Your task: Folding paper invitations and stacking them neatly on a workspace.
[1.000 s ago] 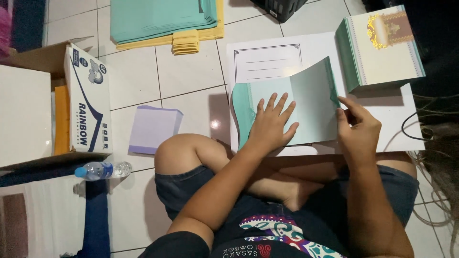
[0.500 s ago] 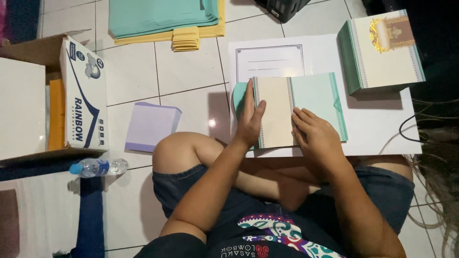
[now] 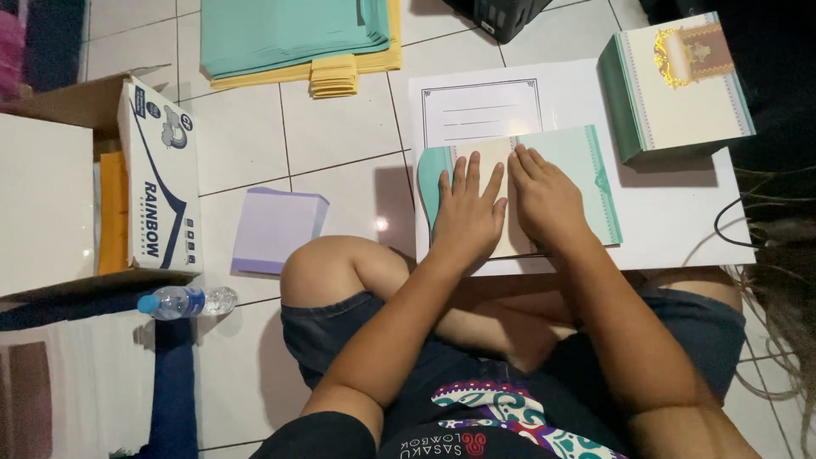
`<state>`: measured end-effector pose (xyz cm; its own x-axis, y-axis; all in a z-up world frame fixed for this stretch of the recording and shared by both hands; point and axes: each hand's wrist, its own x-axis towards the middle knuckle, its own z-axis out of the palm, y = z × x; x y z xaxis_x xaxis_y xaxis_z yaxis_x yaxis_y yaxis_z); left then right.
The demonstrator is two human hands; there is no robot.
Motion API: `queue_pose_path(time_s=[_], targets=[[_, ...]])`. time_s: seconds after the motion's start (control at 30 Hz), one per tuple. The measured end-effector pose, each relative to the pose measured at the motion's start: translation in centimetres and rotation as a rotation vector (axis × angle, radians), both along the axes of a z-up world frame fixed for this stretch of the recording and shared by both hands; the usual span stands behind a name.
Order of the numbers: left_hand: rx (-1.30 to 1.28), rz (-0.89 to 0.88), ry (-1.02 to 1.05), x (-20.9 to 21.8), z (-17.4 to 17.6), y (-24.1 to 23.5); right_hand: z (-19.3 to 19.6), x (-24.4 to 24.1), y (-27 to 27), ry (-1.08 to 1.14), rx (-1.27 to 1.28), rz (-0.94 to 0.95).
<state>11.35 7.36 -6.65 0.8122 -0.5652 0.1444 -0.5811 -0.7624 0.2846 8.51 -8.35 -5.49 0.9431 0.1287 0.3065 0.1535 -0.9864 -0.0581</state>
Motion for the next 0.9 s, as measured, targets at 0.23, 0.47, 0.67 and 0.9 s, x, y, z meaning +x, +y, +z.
queue_pose_path(time_s=[0.23,0.47,0.67,0.9], targets=[[-0.042,0.016,0.03,-0.1,0.7,0.0,-1.8,-1.3,-0.8,0.251,0.073,-0.038],[-0.016,0.021,0.064,0.0,-0.1,-0.2,-2.6,-2.6,-1.6,0.364,0.066,-0.031],[-0.002,0.048,0.056,-0.3,0.3,-0.3,-3.0,3.0,-2.2,0.318,0.097,-0.028],[0.036,0.156,0.038,0.6,-2.6,-2.1,-2.5,-3.3,-0.7,0.356,0.133,-0.151]])
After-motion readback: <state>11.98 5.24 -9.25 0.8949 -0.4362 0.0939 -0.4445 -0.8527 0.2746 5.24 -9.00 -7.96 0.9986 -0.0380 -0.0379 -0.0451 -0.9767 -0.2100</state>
